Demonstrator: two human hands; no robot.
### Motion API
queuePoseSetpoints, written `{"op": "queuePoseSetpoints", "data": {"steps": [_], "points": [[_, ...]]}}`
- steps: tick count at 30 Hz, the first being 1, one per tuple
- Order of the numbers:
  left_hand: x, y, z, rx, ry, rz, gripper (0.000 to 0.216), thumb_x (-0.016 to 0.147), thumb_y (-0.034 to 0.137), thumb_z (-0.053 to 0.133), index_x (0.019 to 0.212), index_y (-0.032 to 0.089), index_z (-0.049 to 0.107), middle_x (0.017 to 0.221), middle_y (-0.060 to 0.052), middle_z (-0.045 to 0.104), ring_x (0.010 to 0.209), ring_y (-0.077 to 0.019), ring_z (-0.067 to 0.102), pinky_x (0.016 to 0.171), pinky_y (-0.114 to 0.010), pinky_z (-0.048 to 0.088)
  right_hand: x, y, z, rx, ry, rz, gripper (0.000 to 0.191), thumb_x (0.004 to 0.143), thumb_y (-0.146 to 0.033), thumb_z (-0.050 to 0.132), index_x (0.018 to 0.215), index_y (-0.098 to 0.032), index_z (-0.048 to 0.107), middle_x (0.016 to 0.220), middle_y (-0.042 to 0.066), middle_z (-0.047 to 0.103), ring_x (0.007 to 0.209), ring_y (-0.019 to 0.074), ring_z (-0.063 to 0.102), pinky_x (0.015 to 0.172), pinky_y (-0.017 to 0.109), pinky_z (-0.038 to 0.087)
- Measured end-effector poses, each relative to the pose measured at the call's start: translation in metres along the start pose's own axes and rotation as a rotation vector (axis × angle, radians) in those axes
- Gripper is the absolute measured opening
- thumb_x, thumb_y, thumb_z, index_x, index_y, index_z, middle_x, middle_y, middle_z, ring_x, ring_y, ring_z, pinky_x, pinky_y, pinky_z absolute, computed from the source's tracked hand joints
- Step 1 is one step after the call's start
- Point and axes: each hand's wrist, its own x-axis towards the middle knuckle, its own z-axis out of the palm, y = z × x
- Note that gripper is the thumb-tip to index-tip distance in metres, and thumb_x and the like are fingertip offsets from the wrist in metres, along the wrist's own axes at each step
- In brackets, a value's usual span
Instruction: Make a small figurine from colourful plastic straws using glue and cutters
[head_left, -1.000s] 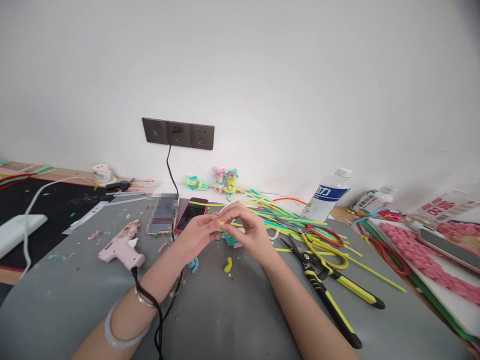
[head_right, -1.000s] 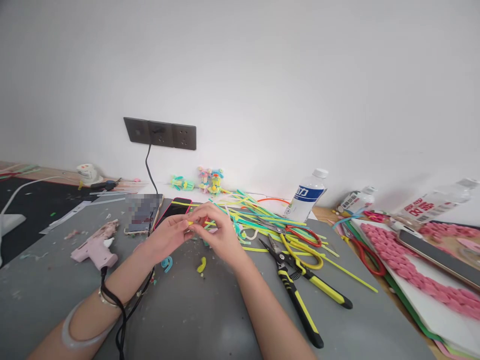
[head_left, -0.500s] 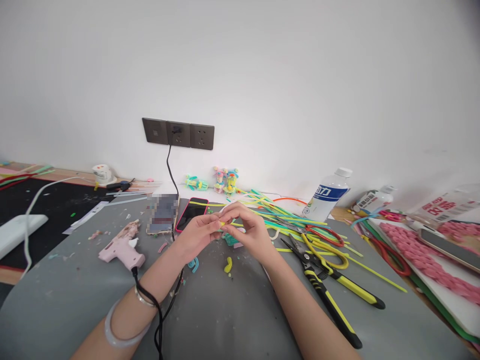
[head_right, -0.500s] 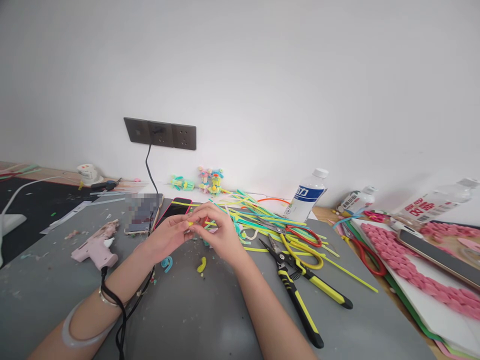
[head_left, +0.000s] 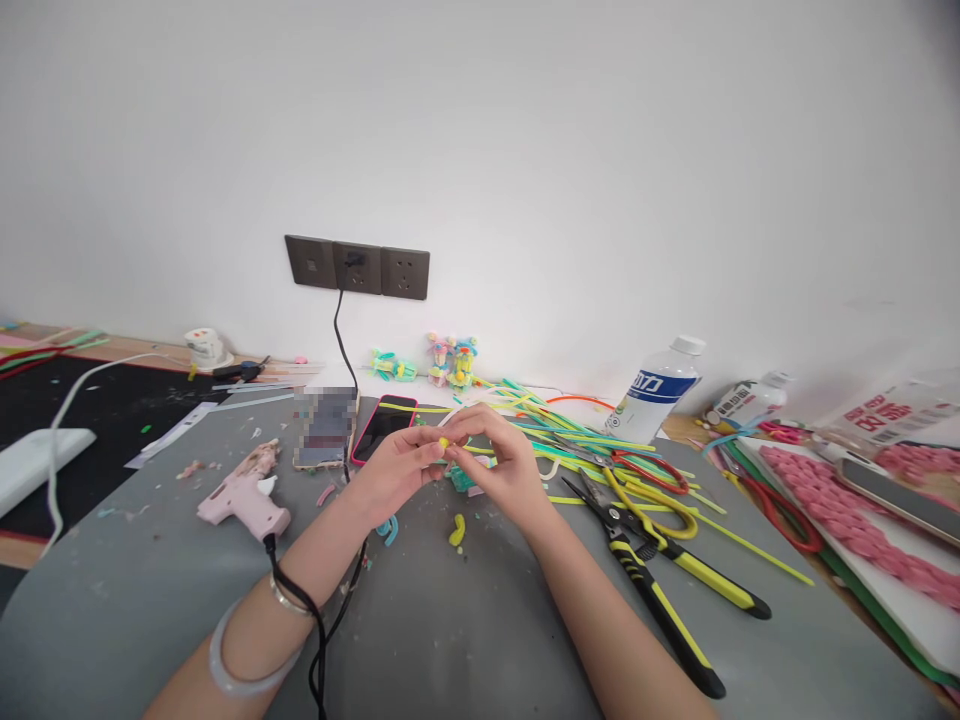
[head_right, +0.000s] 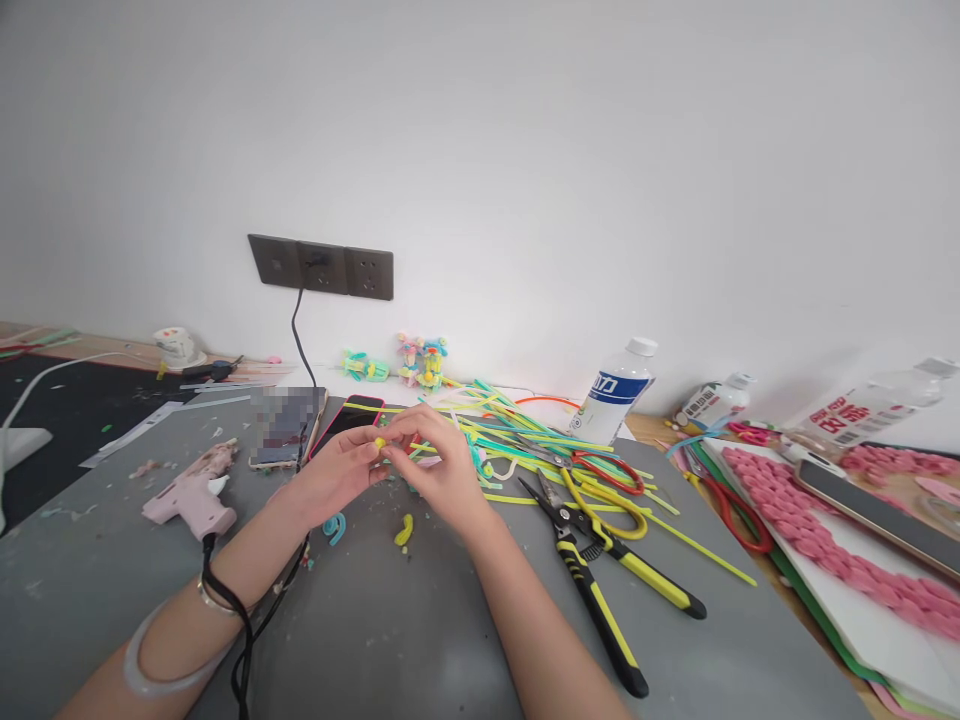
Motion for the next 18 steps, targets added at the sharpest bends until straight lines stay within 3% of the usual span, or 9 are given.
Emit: {"op": "queuePoseSetpoints", "data": {"steps": [11,18], "points": [[-0.0017,0.0009,0.0007,-0.035,-0.039,0.011,0.028,0.060,0.030,0.092,0.076,0.017,0.074,0.076,0.001,0.065,0.073,-0.0104,0.060,0.070,-0.024,0.047,-0.0045,-0.0026,0.0004,-0.305,0.011,-0.183,0.014,0.091,-0.012,0.058,0.089,-0.025,0.063,0.094,0.007,0.065,0.088,0.0216,0.063,0.075,0.038,0.050],[-0.0023,0.0029,0.0034,-0.011,-0.009,0.011,0.029,0.056,0.029,0.094,0.073,0.016,0.074,0.073,0.002,0.063,0.071,-0.0101,0.058,0.069,-0.025,0.045,-0.0037,-0.0052,-0.0013,-0.359,-0.006,-0.210,0.015,0.091,-0.010,0.056,0.088,-0.024,0.059,0.094,0.008,0.066,0.088,0.0215,0.063,0.075,0.038,0.050]]}}
